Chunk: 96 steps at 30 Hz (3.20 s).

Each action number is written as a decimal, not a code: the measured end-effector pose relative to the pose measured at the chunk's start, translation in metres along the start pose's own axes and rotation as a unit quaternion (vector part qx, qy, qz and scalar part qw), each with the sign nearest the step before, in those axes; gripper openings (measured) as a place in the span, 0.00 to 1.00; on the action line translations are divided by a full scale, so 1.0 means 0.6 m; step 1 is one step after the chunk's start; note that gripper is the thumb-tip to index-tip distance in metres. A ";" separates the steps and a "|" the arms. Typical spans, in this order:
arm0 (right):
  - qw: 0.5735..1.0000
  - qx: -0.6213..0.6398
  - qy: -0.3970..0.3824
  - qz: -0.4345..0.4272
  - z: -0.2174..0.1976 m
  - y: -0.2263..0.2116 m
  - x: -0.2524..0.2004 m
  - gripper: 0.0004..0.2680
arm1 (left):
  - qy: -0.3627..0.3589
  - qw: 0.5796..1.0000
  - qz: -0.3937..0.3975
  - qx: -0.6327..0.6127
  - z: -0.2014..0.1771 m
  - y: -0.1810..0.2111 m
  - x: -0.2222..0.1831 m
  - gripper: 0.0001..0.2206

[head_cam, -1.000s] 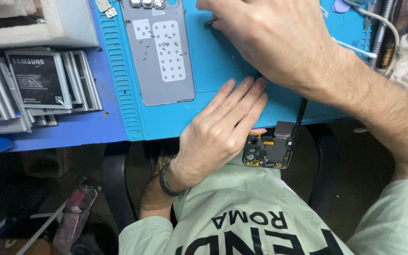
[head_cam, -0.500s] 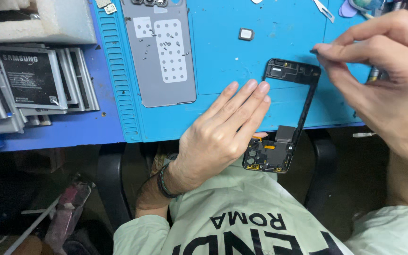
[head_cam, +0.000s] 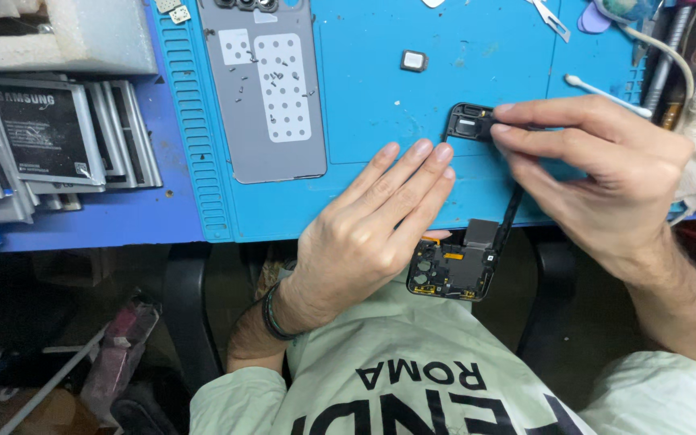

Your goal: The person cleans a small electronic component with a cotton swab, then uses a metal prying tool to open a smartphone. They remove the back cover, disconnect internal ribbon cables, and clean the camera module area with a cotton swab before placing the cover aside.

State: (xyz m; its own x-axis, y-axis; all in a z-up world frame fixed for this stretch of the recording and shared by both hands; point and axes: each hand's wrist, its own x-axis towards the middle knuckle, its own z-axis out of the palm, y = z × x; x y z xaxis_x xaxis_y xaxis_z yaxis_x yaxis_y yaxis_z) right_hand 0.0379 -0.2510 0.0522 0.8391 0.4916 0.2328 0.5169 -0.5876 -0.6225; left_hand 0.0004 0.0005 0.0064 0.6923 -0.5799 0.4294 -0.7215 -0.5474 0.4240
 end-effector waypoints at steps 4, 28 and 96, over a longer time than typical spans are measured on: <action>0.999 0.000 0.032 -0.029 0.017 0.011 0.001 0.03 | 0.002 1.000 0.000 0.008 0.003 0.000 -0.003 0.19; 0.997 -0.039 -0.047 -0.039 0.011 0.000 0.021 0.02 | 0.008 0.999 0.000 0.038 0.007 -0.003 -0.005 0.19; 1.000 -0.003 0.021 0.021 -0.019 0.034 -0.023 0.06 | 0.019 0.997 -0.016 -0.068 -0.008 0.002 -0.001 0.16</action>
State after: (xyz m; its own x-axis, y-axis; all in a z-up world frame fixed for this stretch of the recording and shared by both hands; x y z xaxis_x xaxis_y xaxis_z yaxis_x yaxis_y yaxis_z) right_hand 0.0388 -0.2771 0.0445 0.8663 0.4390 0.2383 0.4822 -0.6105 -0.6283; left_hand -0.0005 0.0031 0.0106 0.7162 -0.5392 0.4430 -0.6932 -0.4758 0.5414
